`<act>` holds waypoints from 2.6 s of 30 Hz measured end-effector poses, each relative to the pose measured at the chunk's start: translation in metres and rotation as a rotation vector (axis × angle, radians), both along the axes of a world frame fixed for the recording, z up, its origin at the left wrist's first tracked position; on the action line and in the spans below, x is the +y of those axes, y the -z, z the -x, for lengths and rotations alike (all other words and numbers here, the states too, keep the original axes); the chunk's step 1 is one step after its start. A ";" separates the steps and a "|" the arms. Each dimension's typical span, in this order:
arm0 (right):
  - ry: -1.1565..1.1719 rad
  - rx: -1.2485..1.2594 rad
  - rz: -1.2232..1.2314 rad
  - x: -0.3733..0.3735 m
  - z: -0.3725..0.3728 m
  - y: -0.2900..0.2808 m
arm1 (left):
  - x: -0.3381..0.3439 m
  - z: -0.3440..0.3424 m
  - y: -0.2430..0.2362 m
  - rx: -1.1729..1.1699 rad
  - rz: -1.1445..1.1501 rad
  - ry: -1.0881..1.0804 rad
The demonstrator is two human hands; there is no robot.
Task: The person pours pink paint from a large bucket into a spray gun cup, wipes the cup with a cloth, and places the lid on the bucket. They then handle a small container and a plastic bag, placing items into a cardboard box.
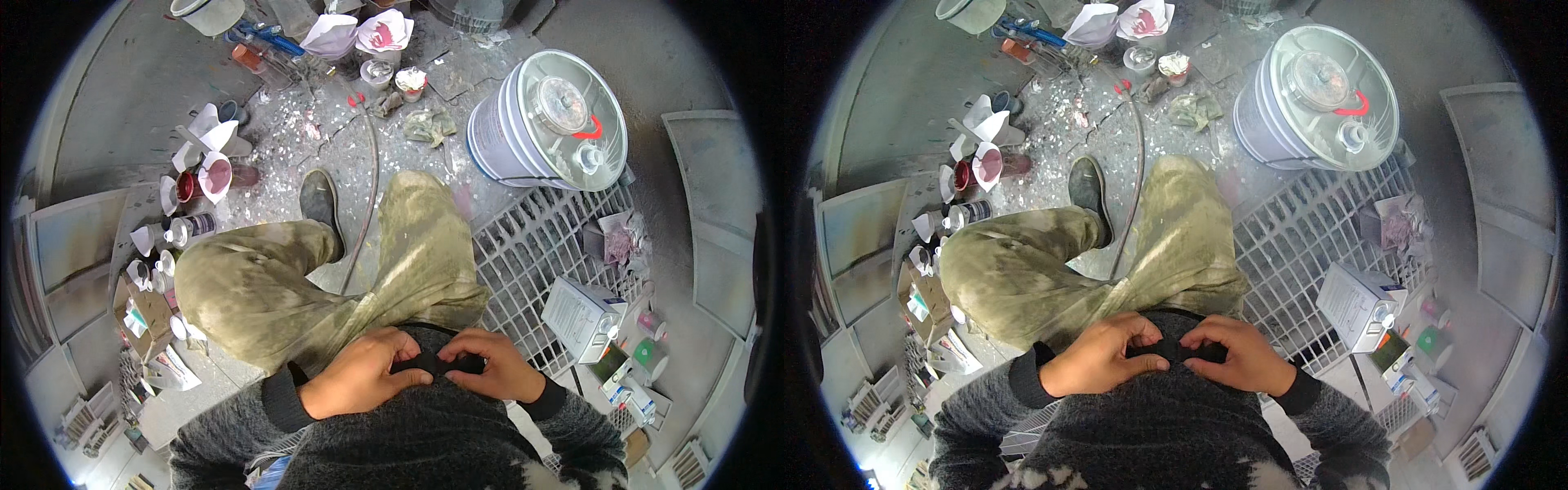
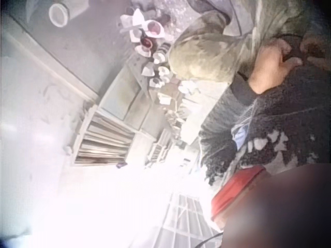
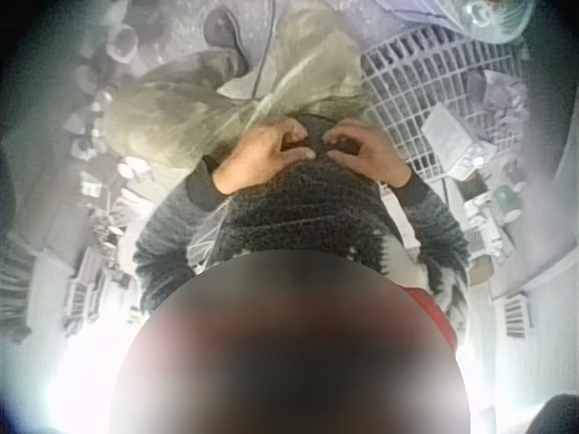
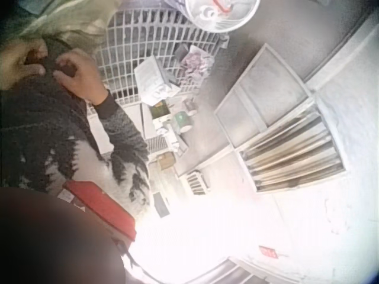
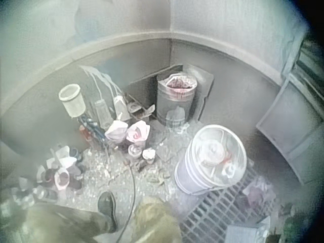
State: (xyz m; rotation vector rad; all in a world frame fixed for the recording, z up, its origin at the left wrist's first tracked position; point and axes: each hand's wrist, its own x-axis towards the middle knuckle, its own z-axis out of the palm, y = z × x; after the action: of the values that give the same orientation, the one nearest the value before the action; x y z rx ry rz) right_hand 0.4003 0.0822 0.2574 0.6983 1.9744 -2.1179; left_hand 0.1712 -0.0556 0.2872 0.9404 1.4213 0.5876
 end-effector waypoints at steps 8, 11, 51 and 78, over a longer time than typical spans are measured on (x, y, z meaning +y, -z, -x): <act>0.018 0.017 0.029 -0.003 0.000 0.006 | 0.006 -0.019 -0.001 0.009 -0.048 -0.051; -0.027 0.020 -0.019 0.000 0.002 0.004 | 0.009 -0.023 0.003 0.003 -0.062 -0.025; -0.286 0.148 -0.193 -0.003 0.075 -0.006 | -0.054 0.003 0.027 -0.625 0.177 -0.412; -0.451 0.045 -0.306 0.015 0.060 0.013 | -0.069 0.016 -0.003 0.070 -0.045 -0.248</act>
State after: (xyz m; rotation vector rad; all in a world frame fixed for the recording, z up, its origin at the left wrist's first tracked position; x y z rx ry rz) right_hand 0.3398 0.0977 0.2446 0.2090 2.2446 -1.6043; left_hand 0.1550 -0.1247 0.2900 0.8320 1.6068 0.7799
